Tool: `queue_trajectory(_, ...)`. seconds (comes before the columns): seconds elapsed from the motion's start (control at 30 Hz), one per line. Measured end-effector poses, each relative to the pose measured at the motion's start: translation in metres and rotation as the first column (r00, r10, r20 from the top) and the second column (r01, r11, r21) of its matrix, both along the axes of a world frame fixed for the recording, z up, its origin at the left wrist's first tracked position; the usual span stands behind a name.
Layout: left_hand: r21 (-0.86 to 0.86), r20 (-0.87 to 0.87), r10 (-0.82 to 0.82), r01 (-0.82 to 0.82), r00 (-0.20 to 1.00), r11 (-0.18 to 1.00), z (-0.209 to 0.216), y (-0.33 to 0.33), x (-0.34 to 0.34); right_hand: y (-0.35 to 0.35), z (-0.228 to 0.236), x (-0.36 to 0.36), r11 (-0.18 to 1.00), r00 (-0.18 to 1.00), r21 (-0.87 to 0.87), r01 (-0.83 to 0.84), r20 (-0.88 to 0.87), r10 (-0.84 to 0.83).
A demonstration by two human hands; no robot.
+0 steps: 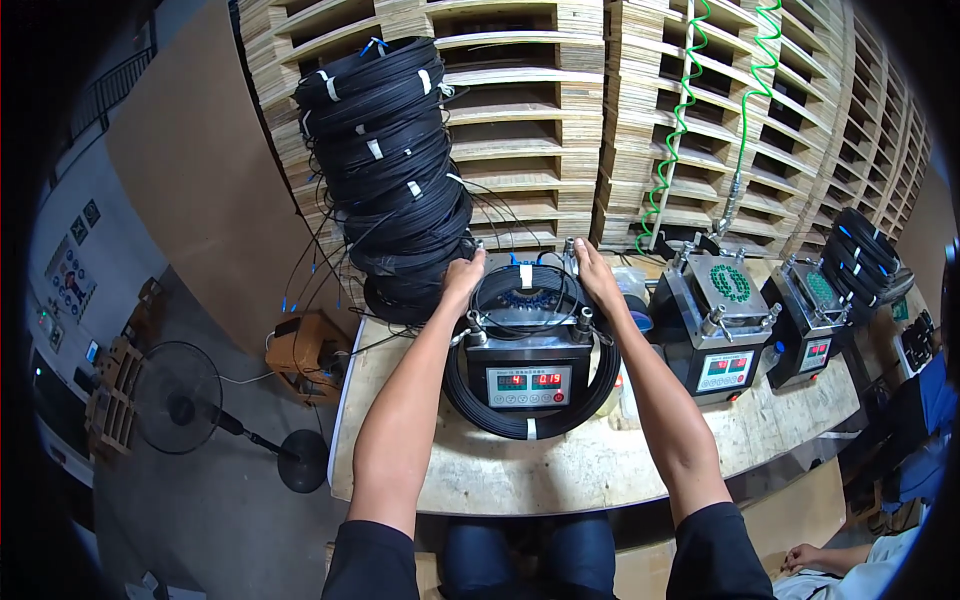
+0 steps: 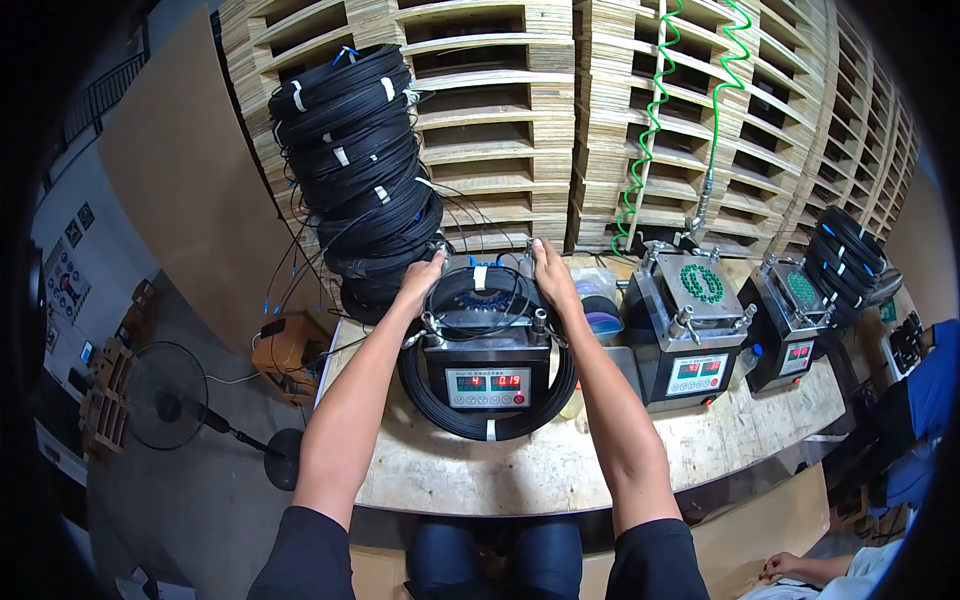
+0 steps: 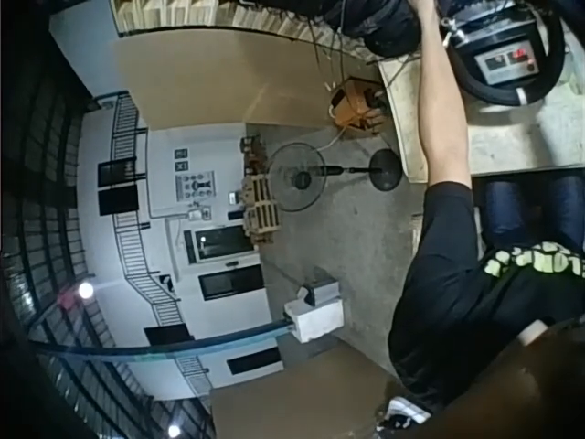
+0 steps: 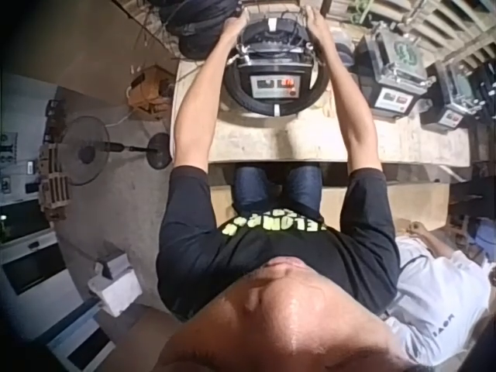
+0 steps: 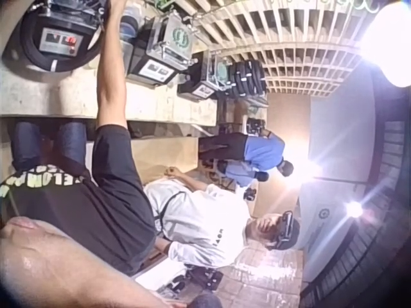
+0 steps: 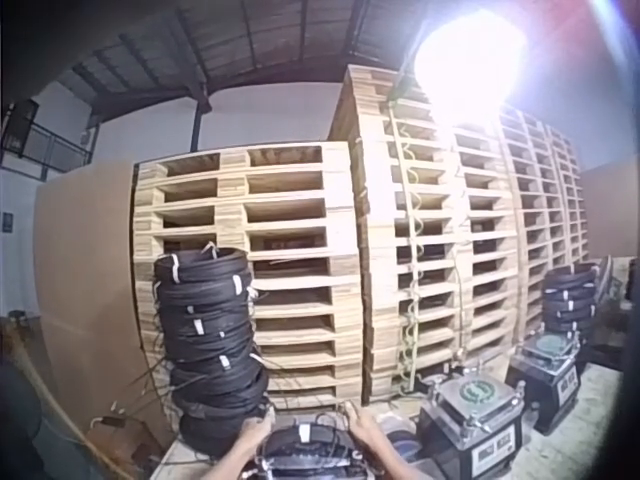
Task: Operating and monitoring cable winding machines while adjusting the cable bundles and checking digital displays.
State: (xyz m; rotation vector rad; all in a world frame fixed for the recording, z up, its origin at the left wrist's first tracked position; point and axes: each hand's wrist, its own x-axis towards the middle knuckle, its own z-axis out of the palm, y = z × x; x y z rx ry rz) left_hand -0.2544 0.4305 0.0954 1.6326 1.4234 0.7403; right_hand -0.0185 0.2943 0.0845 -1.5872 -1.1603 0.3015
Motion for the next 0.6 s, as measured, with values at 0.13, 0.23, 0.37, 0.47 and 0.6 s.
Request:
queue_trajectory(0.13,0.069,-0.064,0.032,-0.027,0.997,0.997,0.008,-0.007,0.001,0.004,-0.006,0.011,0.999,0.999,0.022,-0.024,-0.04,0.024)
queue_trajectory(0.23,0.16,-0.018,0.024,-0.021,1.0,0.987,0.007,-0.015,-0.004,0.002,-0.001,0.002,0.999,0.999,0.032,-0.007,-0.046,0.008)
queue_trajectory(0.37,0.152,0.017,-0.007,0.005,1.0,0.988,0.014,-0.024,-0.01,-0.011,0.02,-0.016,0.999,0.999,-0.03,0.032,-0.015,-0.032)
queue_trajectory(0.47,0.104,0.081,-0.084,0.076,0.993,0.992,0.014,-0.017,-0.015,-0.012,0.025,-0.02,0.995,0.999,-0.087,0.047,-0.005,-0.048)
queue_trajectory(0.6,0.05,-0.005,-0.058,0.058,0.998,0.997,0.024,-0.026,-0.004,-0.006,0.009,-0.002,0.994,0.998,-0.092,0.064,0.029,-0.061)
